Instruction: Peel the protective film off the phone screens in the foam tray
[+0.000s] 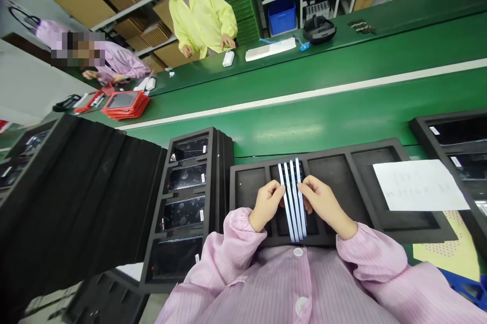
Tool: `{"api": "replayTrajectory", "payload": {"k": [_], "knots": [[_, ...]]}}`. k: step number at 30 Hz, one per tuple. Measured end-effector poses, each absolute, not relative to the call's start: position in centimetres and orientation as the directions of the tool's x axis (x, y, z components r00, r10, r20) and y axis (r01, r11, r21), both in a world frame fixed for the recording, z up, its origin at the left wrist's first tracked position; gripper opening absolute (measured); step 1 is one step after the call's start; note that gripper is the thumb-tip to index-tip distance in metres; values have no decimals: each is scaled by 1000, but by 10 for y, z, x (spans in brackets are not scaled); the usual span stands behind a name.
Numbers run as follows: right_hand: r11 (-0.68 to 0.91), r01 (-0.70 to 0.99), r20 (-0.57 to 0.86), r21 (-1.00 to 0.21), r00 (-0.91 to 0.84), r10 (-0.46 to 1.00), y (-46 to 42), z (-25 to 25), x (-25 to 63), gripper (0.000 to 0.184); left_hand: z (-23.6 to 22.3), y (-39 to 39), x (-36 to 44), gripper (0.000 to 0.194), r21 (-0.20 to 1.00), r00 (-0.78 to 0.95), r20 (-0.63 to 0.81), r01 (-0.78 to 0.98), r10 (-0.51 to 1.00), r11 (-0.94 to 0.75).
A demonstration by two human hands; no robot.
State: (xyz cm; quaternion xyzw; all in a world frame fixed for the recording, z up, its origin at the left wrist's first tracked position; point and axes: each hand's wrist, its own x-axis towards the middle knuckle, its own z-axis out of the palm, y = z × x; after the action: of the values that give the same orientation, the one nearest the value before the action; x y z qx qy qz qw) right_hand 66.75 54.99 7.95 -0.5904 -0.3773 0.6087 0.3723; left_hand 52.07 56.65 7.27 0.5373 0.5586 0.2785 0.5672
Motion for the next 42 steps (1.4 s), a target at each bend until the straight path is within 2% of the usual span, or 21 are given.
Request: {"api": "replayTrajectory", "payload": {"k": [9, 17, 24, 31, 35, 42], "knots": [[-474, 46, -474, -880, 11, 881, 553, 85, 666, 44, 79, 568, 522, 29, 902, 176, -369, 303, 913, 306], [-499, 114, -495, -859, 65, 866, 557, 91, 663, 49, 86, 572, 529, 36, 880, 82, -379, 339, 922, 331], [-529, 46, -528, -848, 25, 849, 570, 92, 667, 55, 80, 583, 527, 44, 843, 195, -532, 220, 824, 492], [-532, 50, -532, -846, 7, 847, 575, 90, 667, 55, 83, 591, 527, 51, 812, 218, -583, 190, 783, 552], [-529, 102, -530, -843, 11, 848, 578, 90, 667, 53, 86, 594, 530, 47, 807, 194, -584, 236, 788, 540], [-511, 302, -508, -805, 93, 856, 581, 101, 666, 52, 86, 595, 534, 43, 818, 113, -514, 362, 850, 446]]}}
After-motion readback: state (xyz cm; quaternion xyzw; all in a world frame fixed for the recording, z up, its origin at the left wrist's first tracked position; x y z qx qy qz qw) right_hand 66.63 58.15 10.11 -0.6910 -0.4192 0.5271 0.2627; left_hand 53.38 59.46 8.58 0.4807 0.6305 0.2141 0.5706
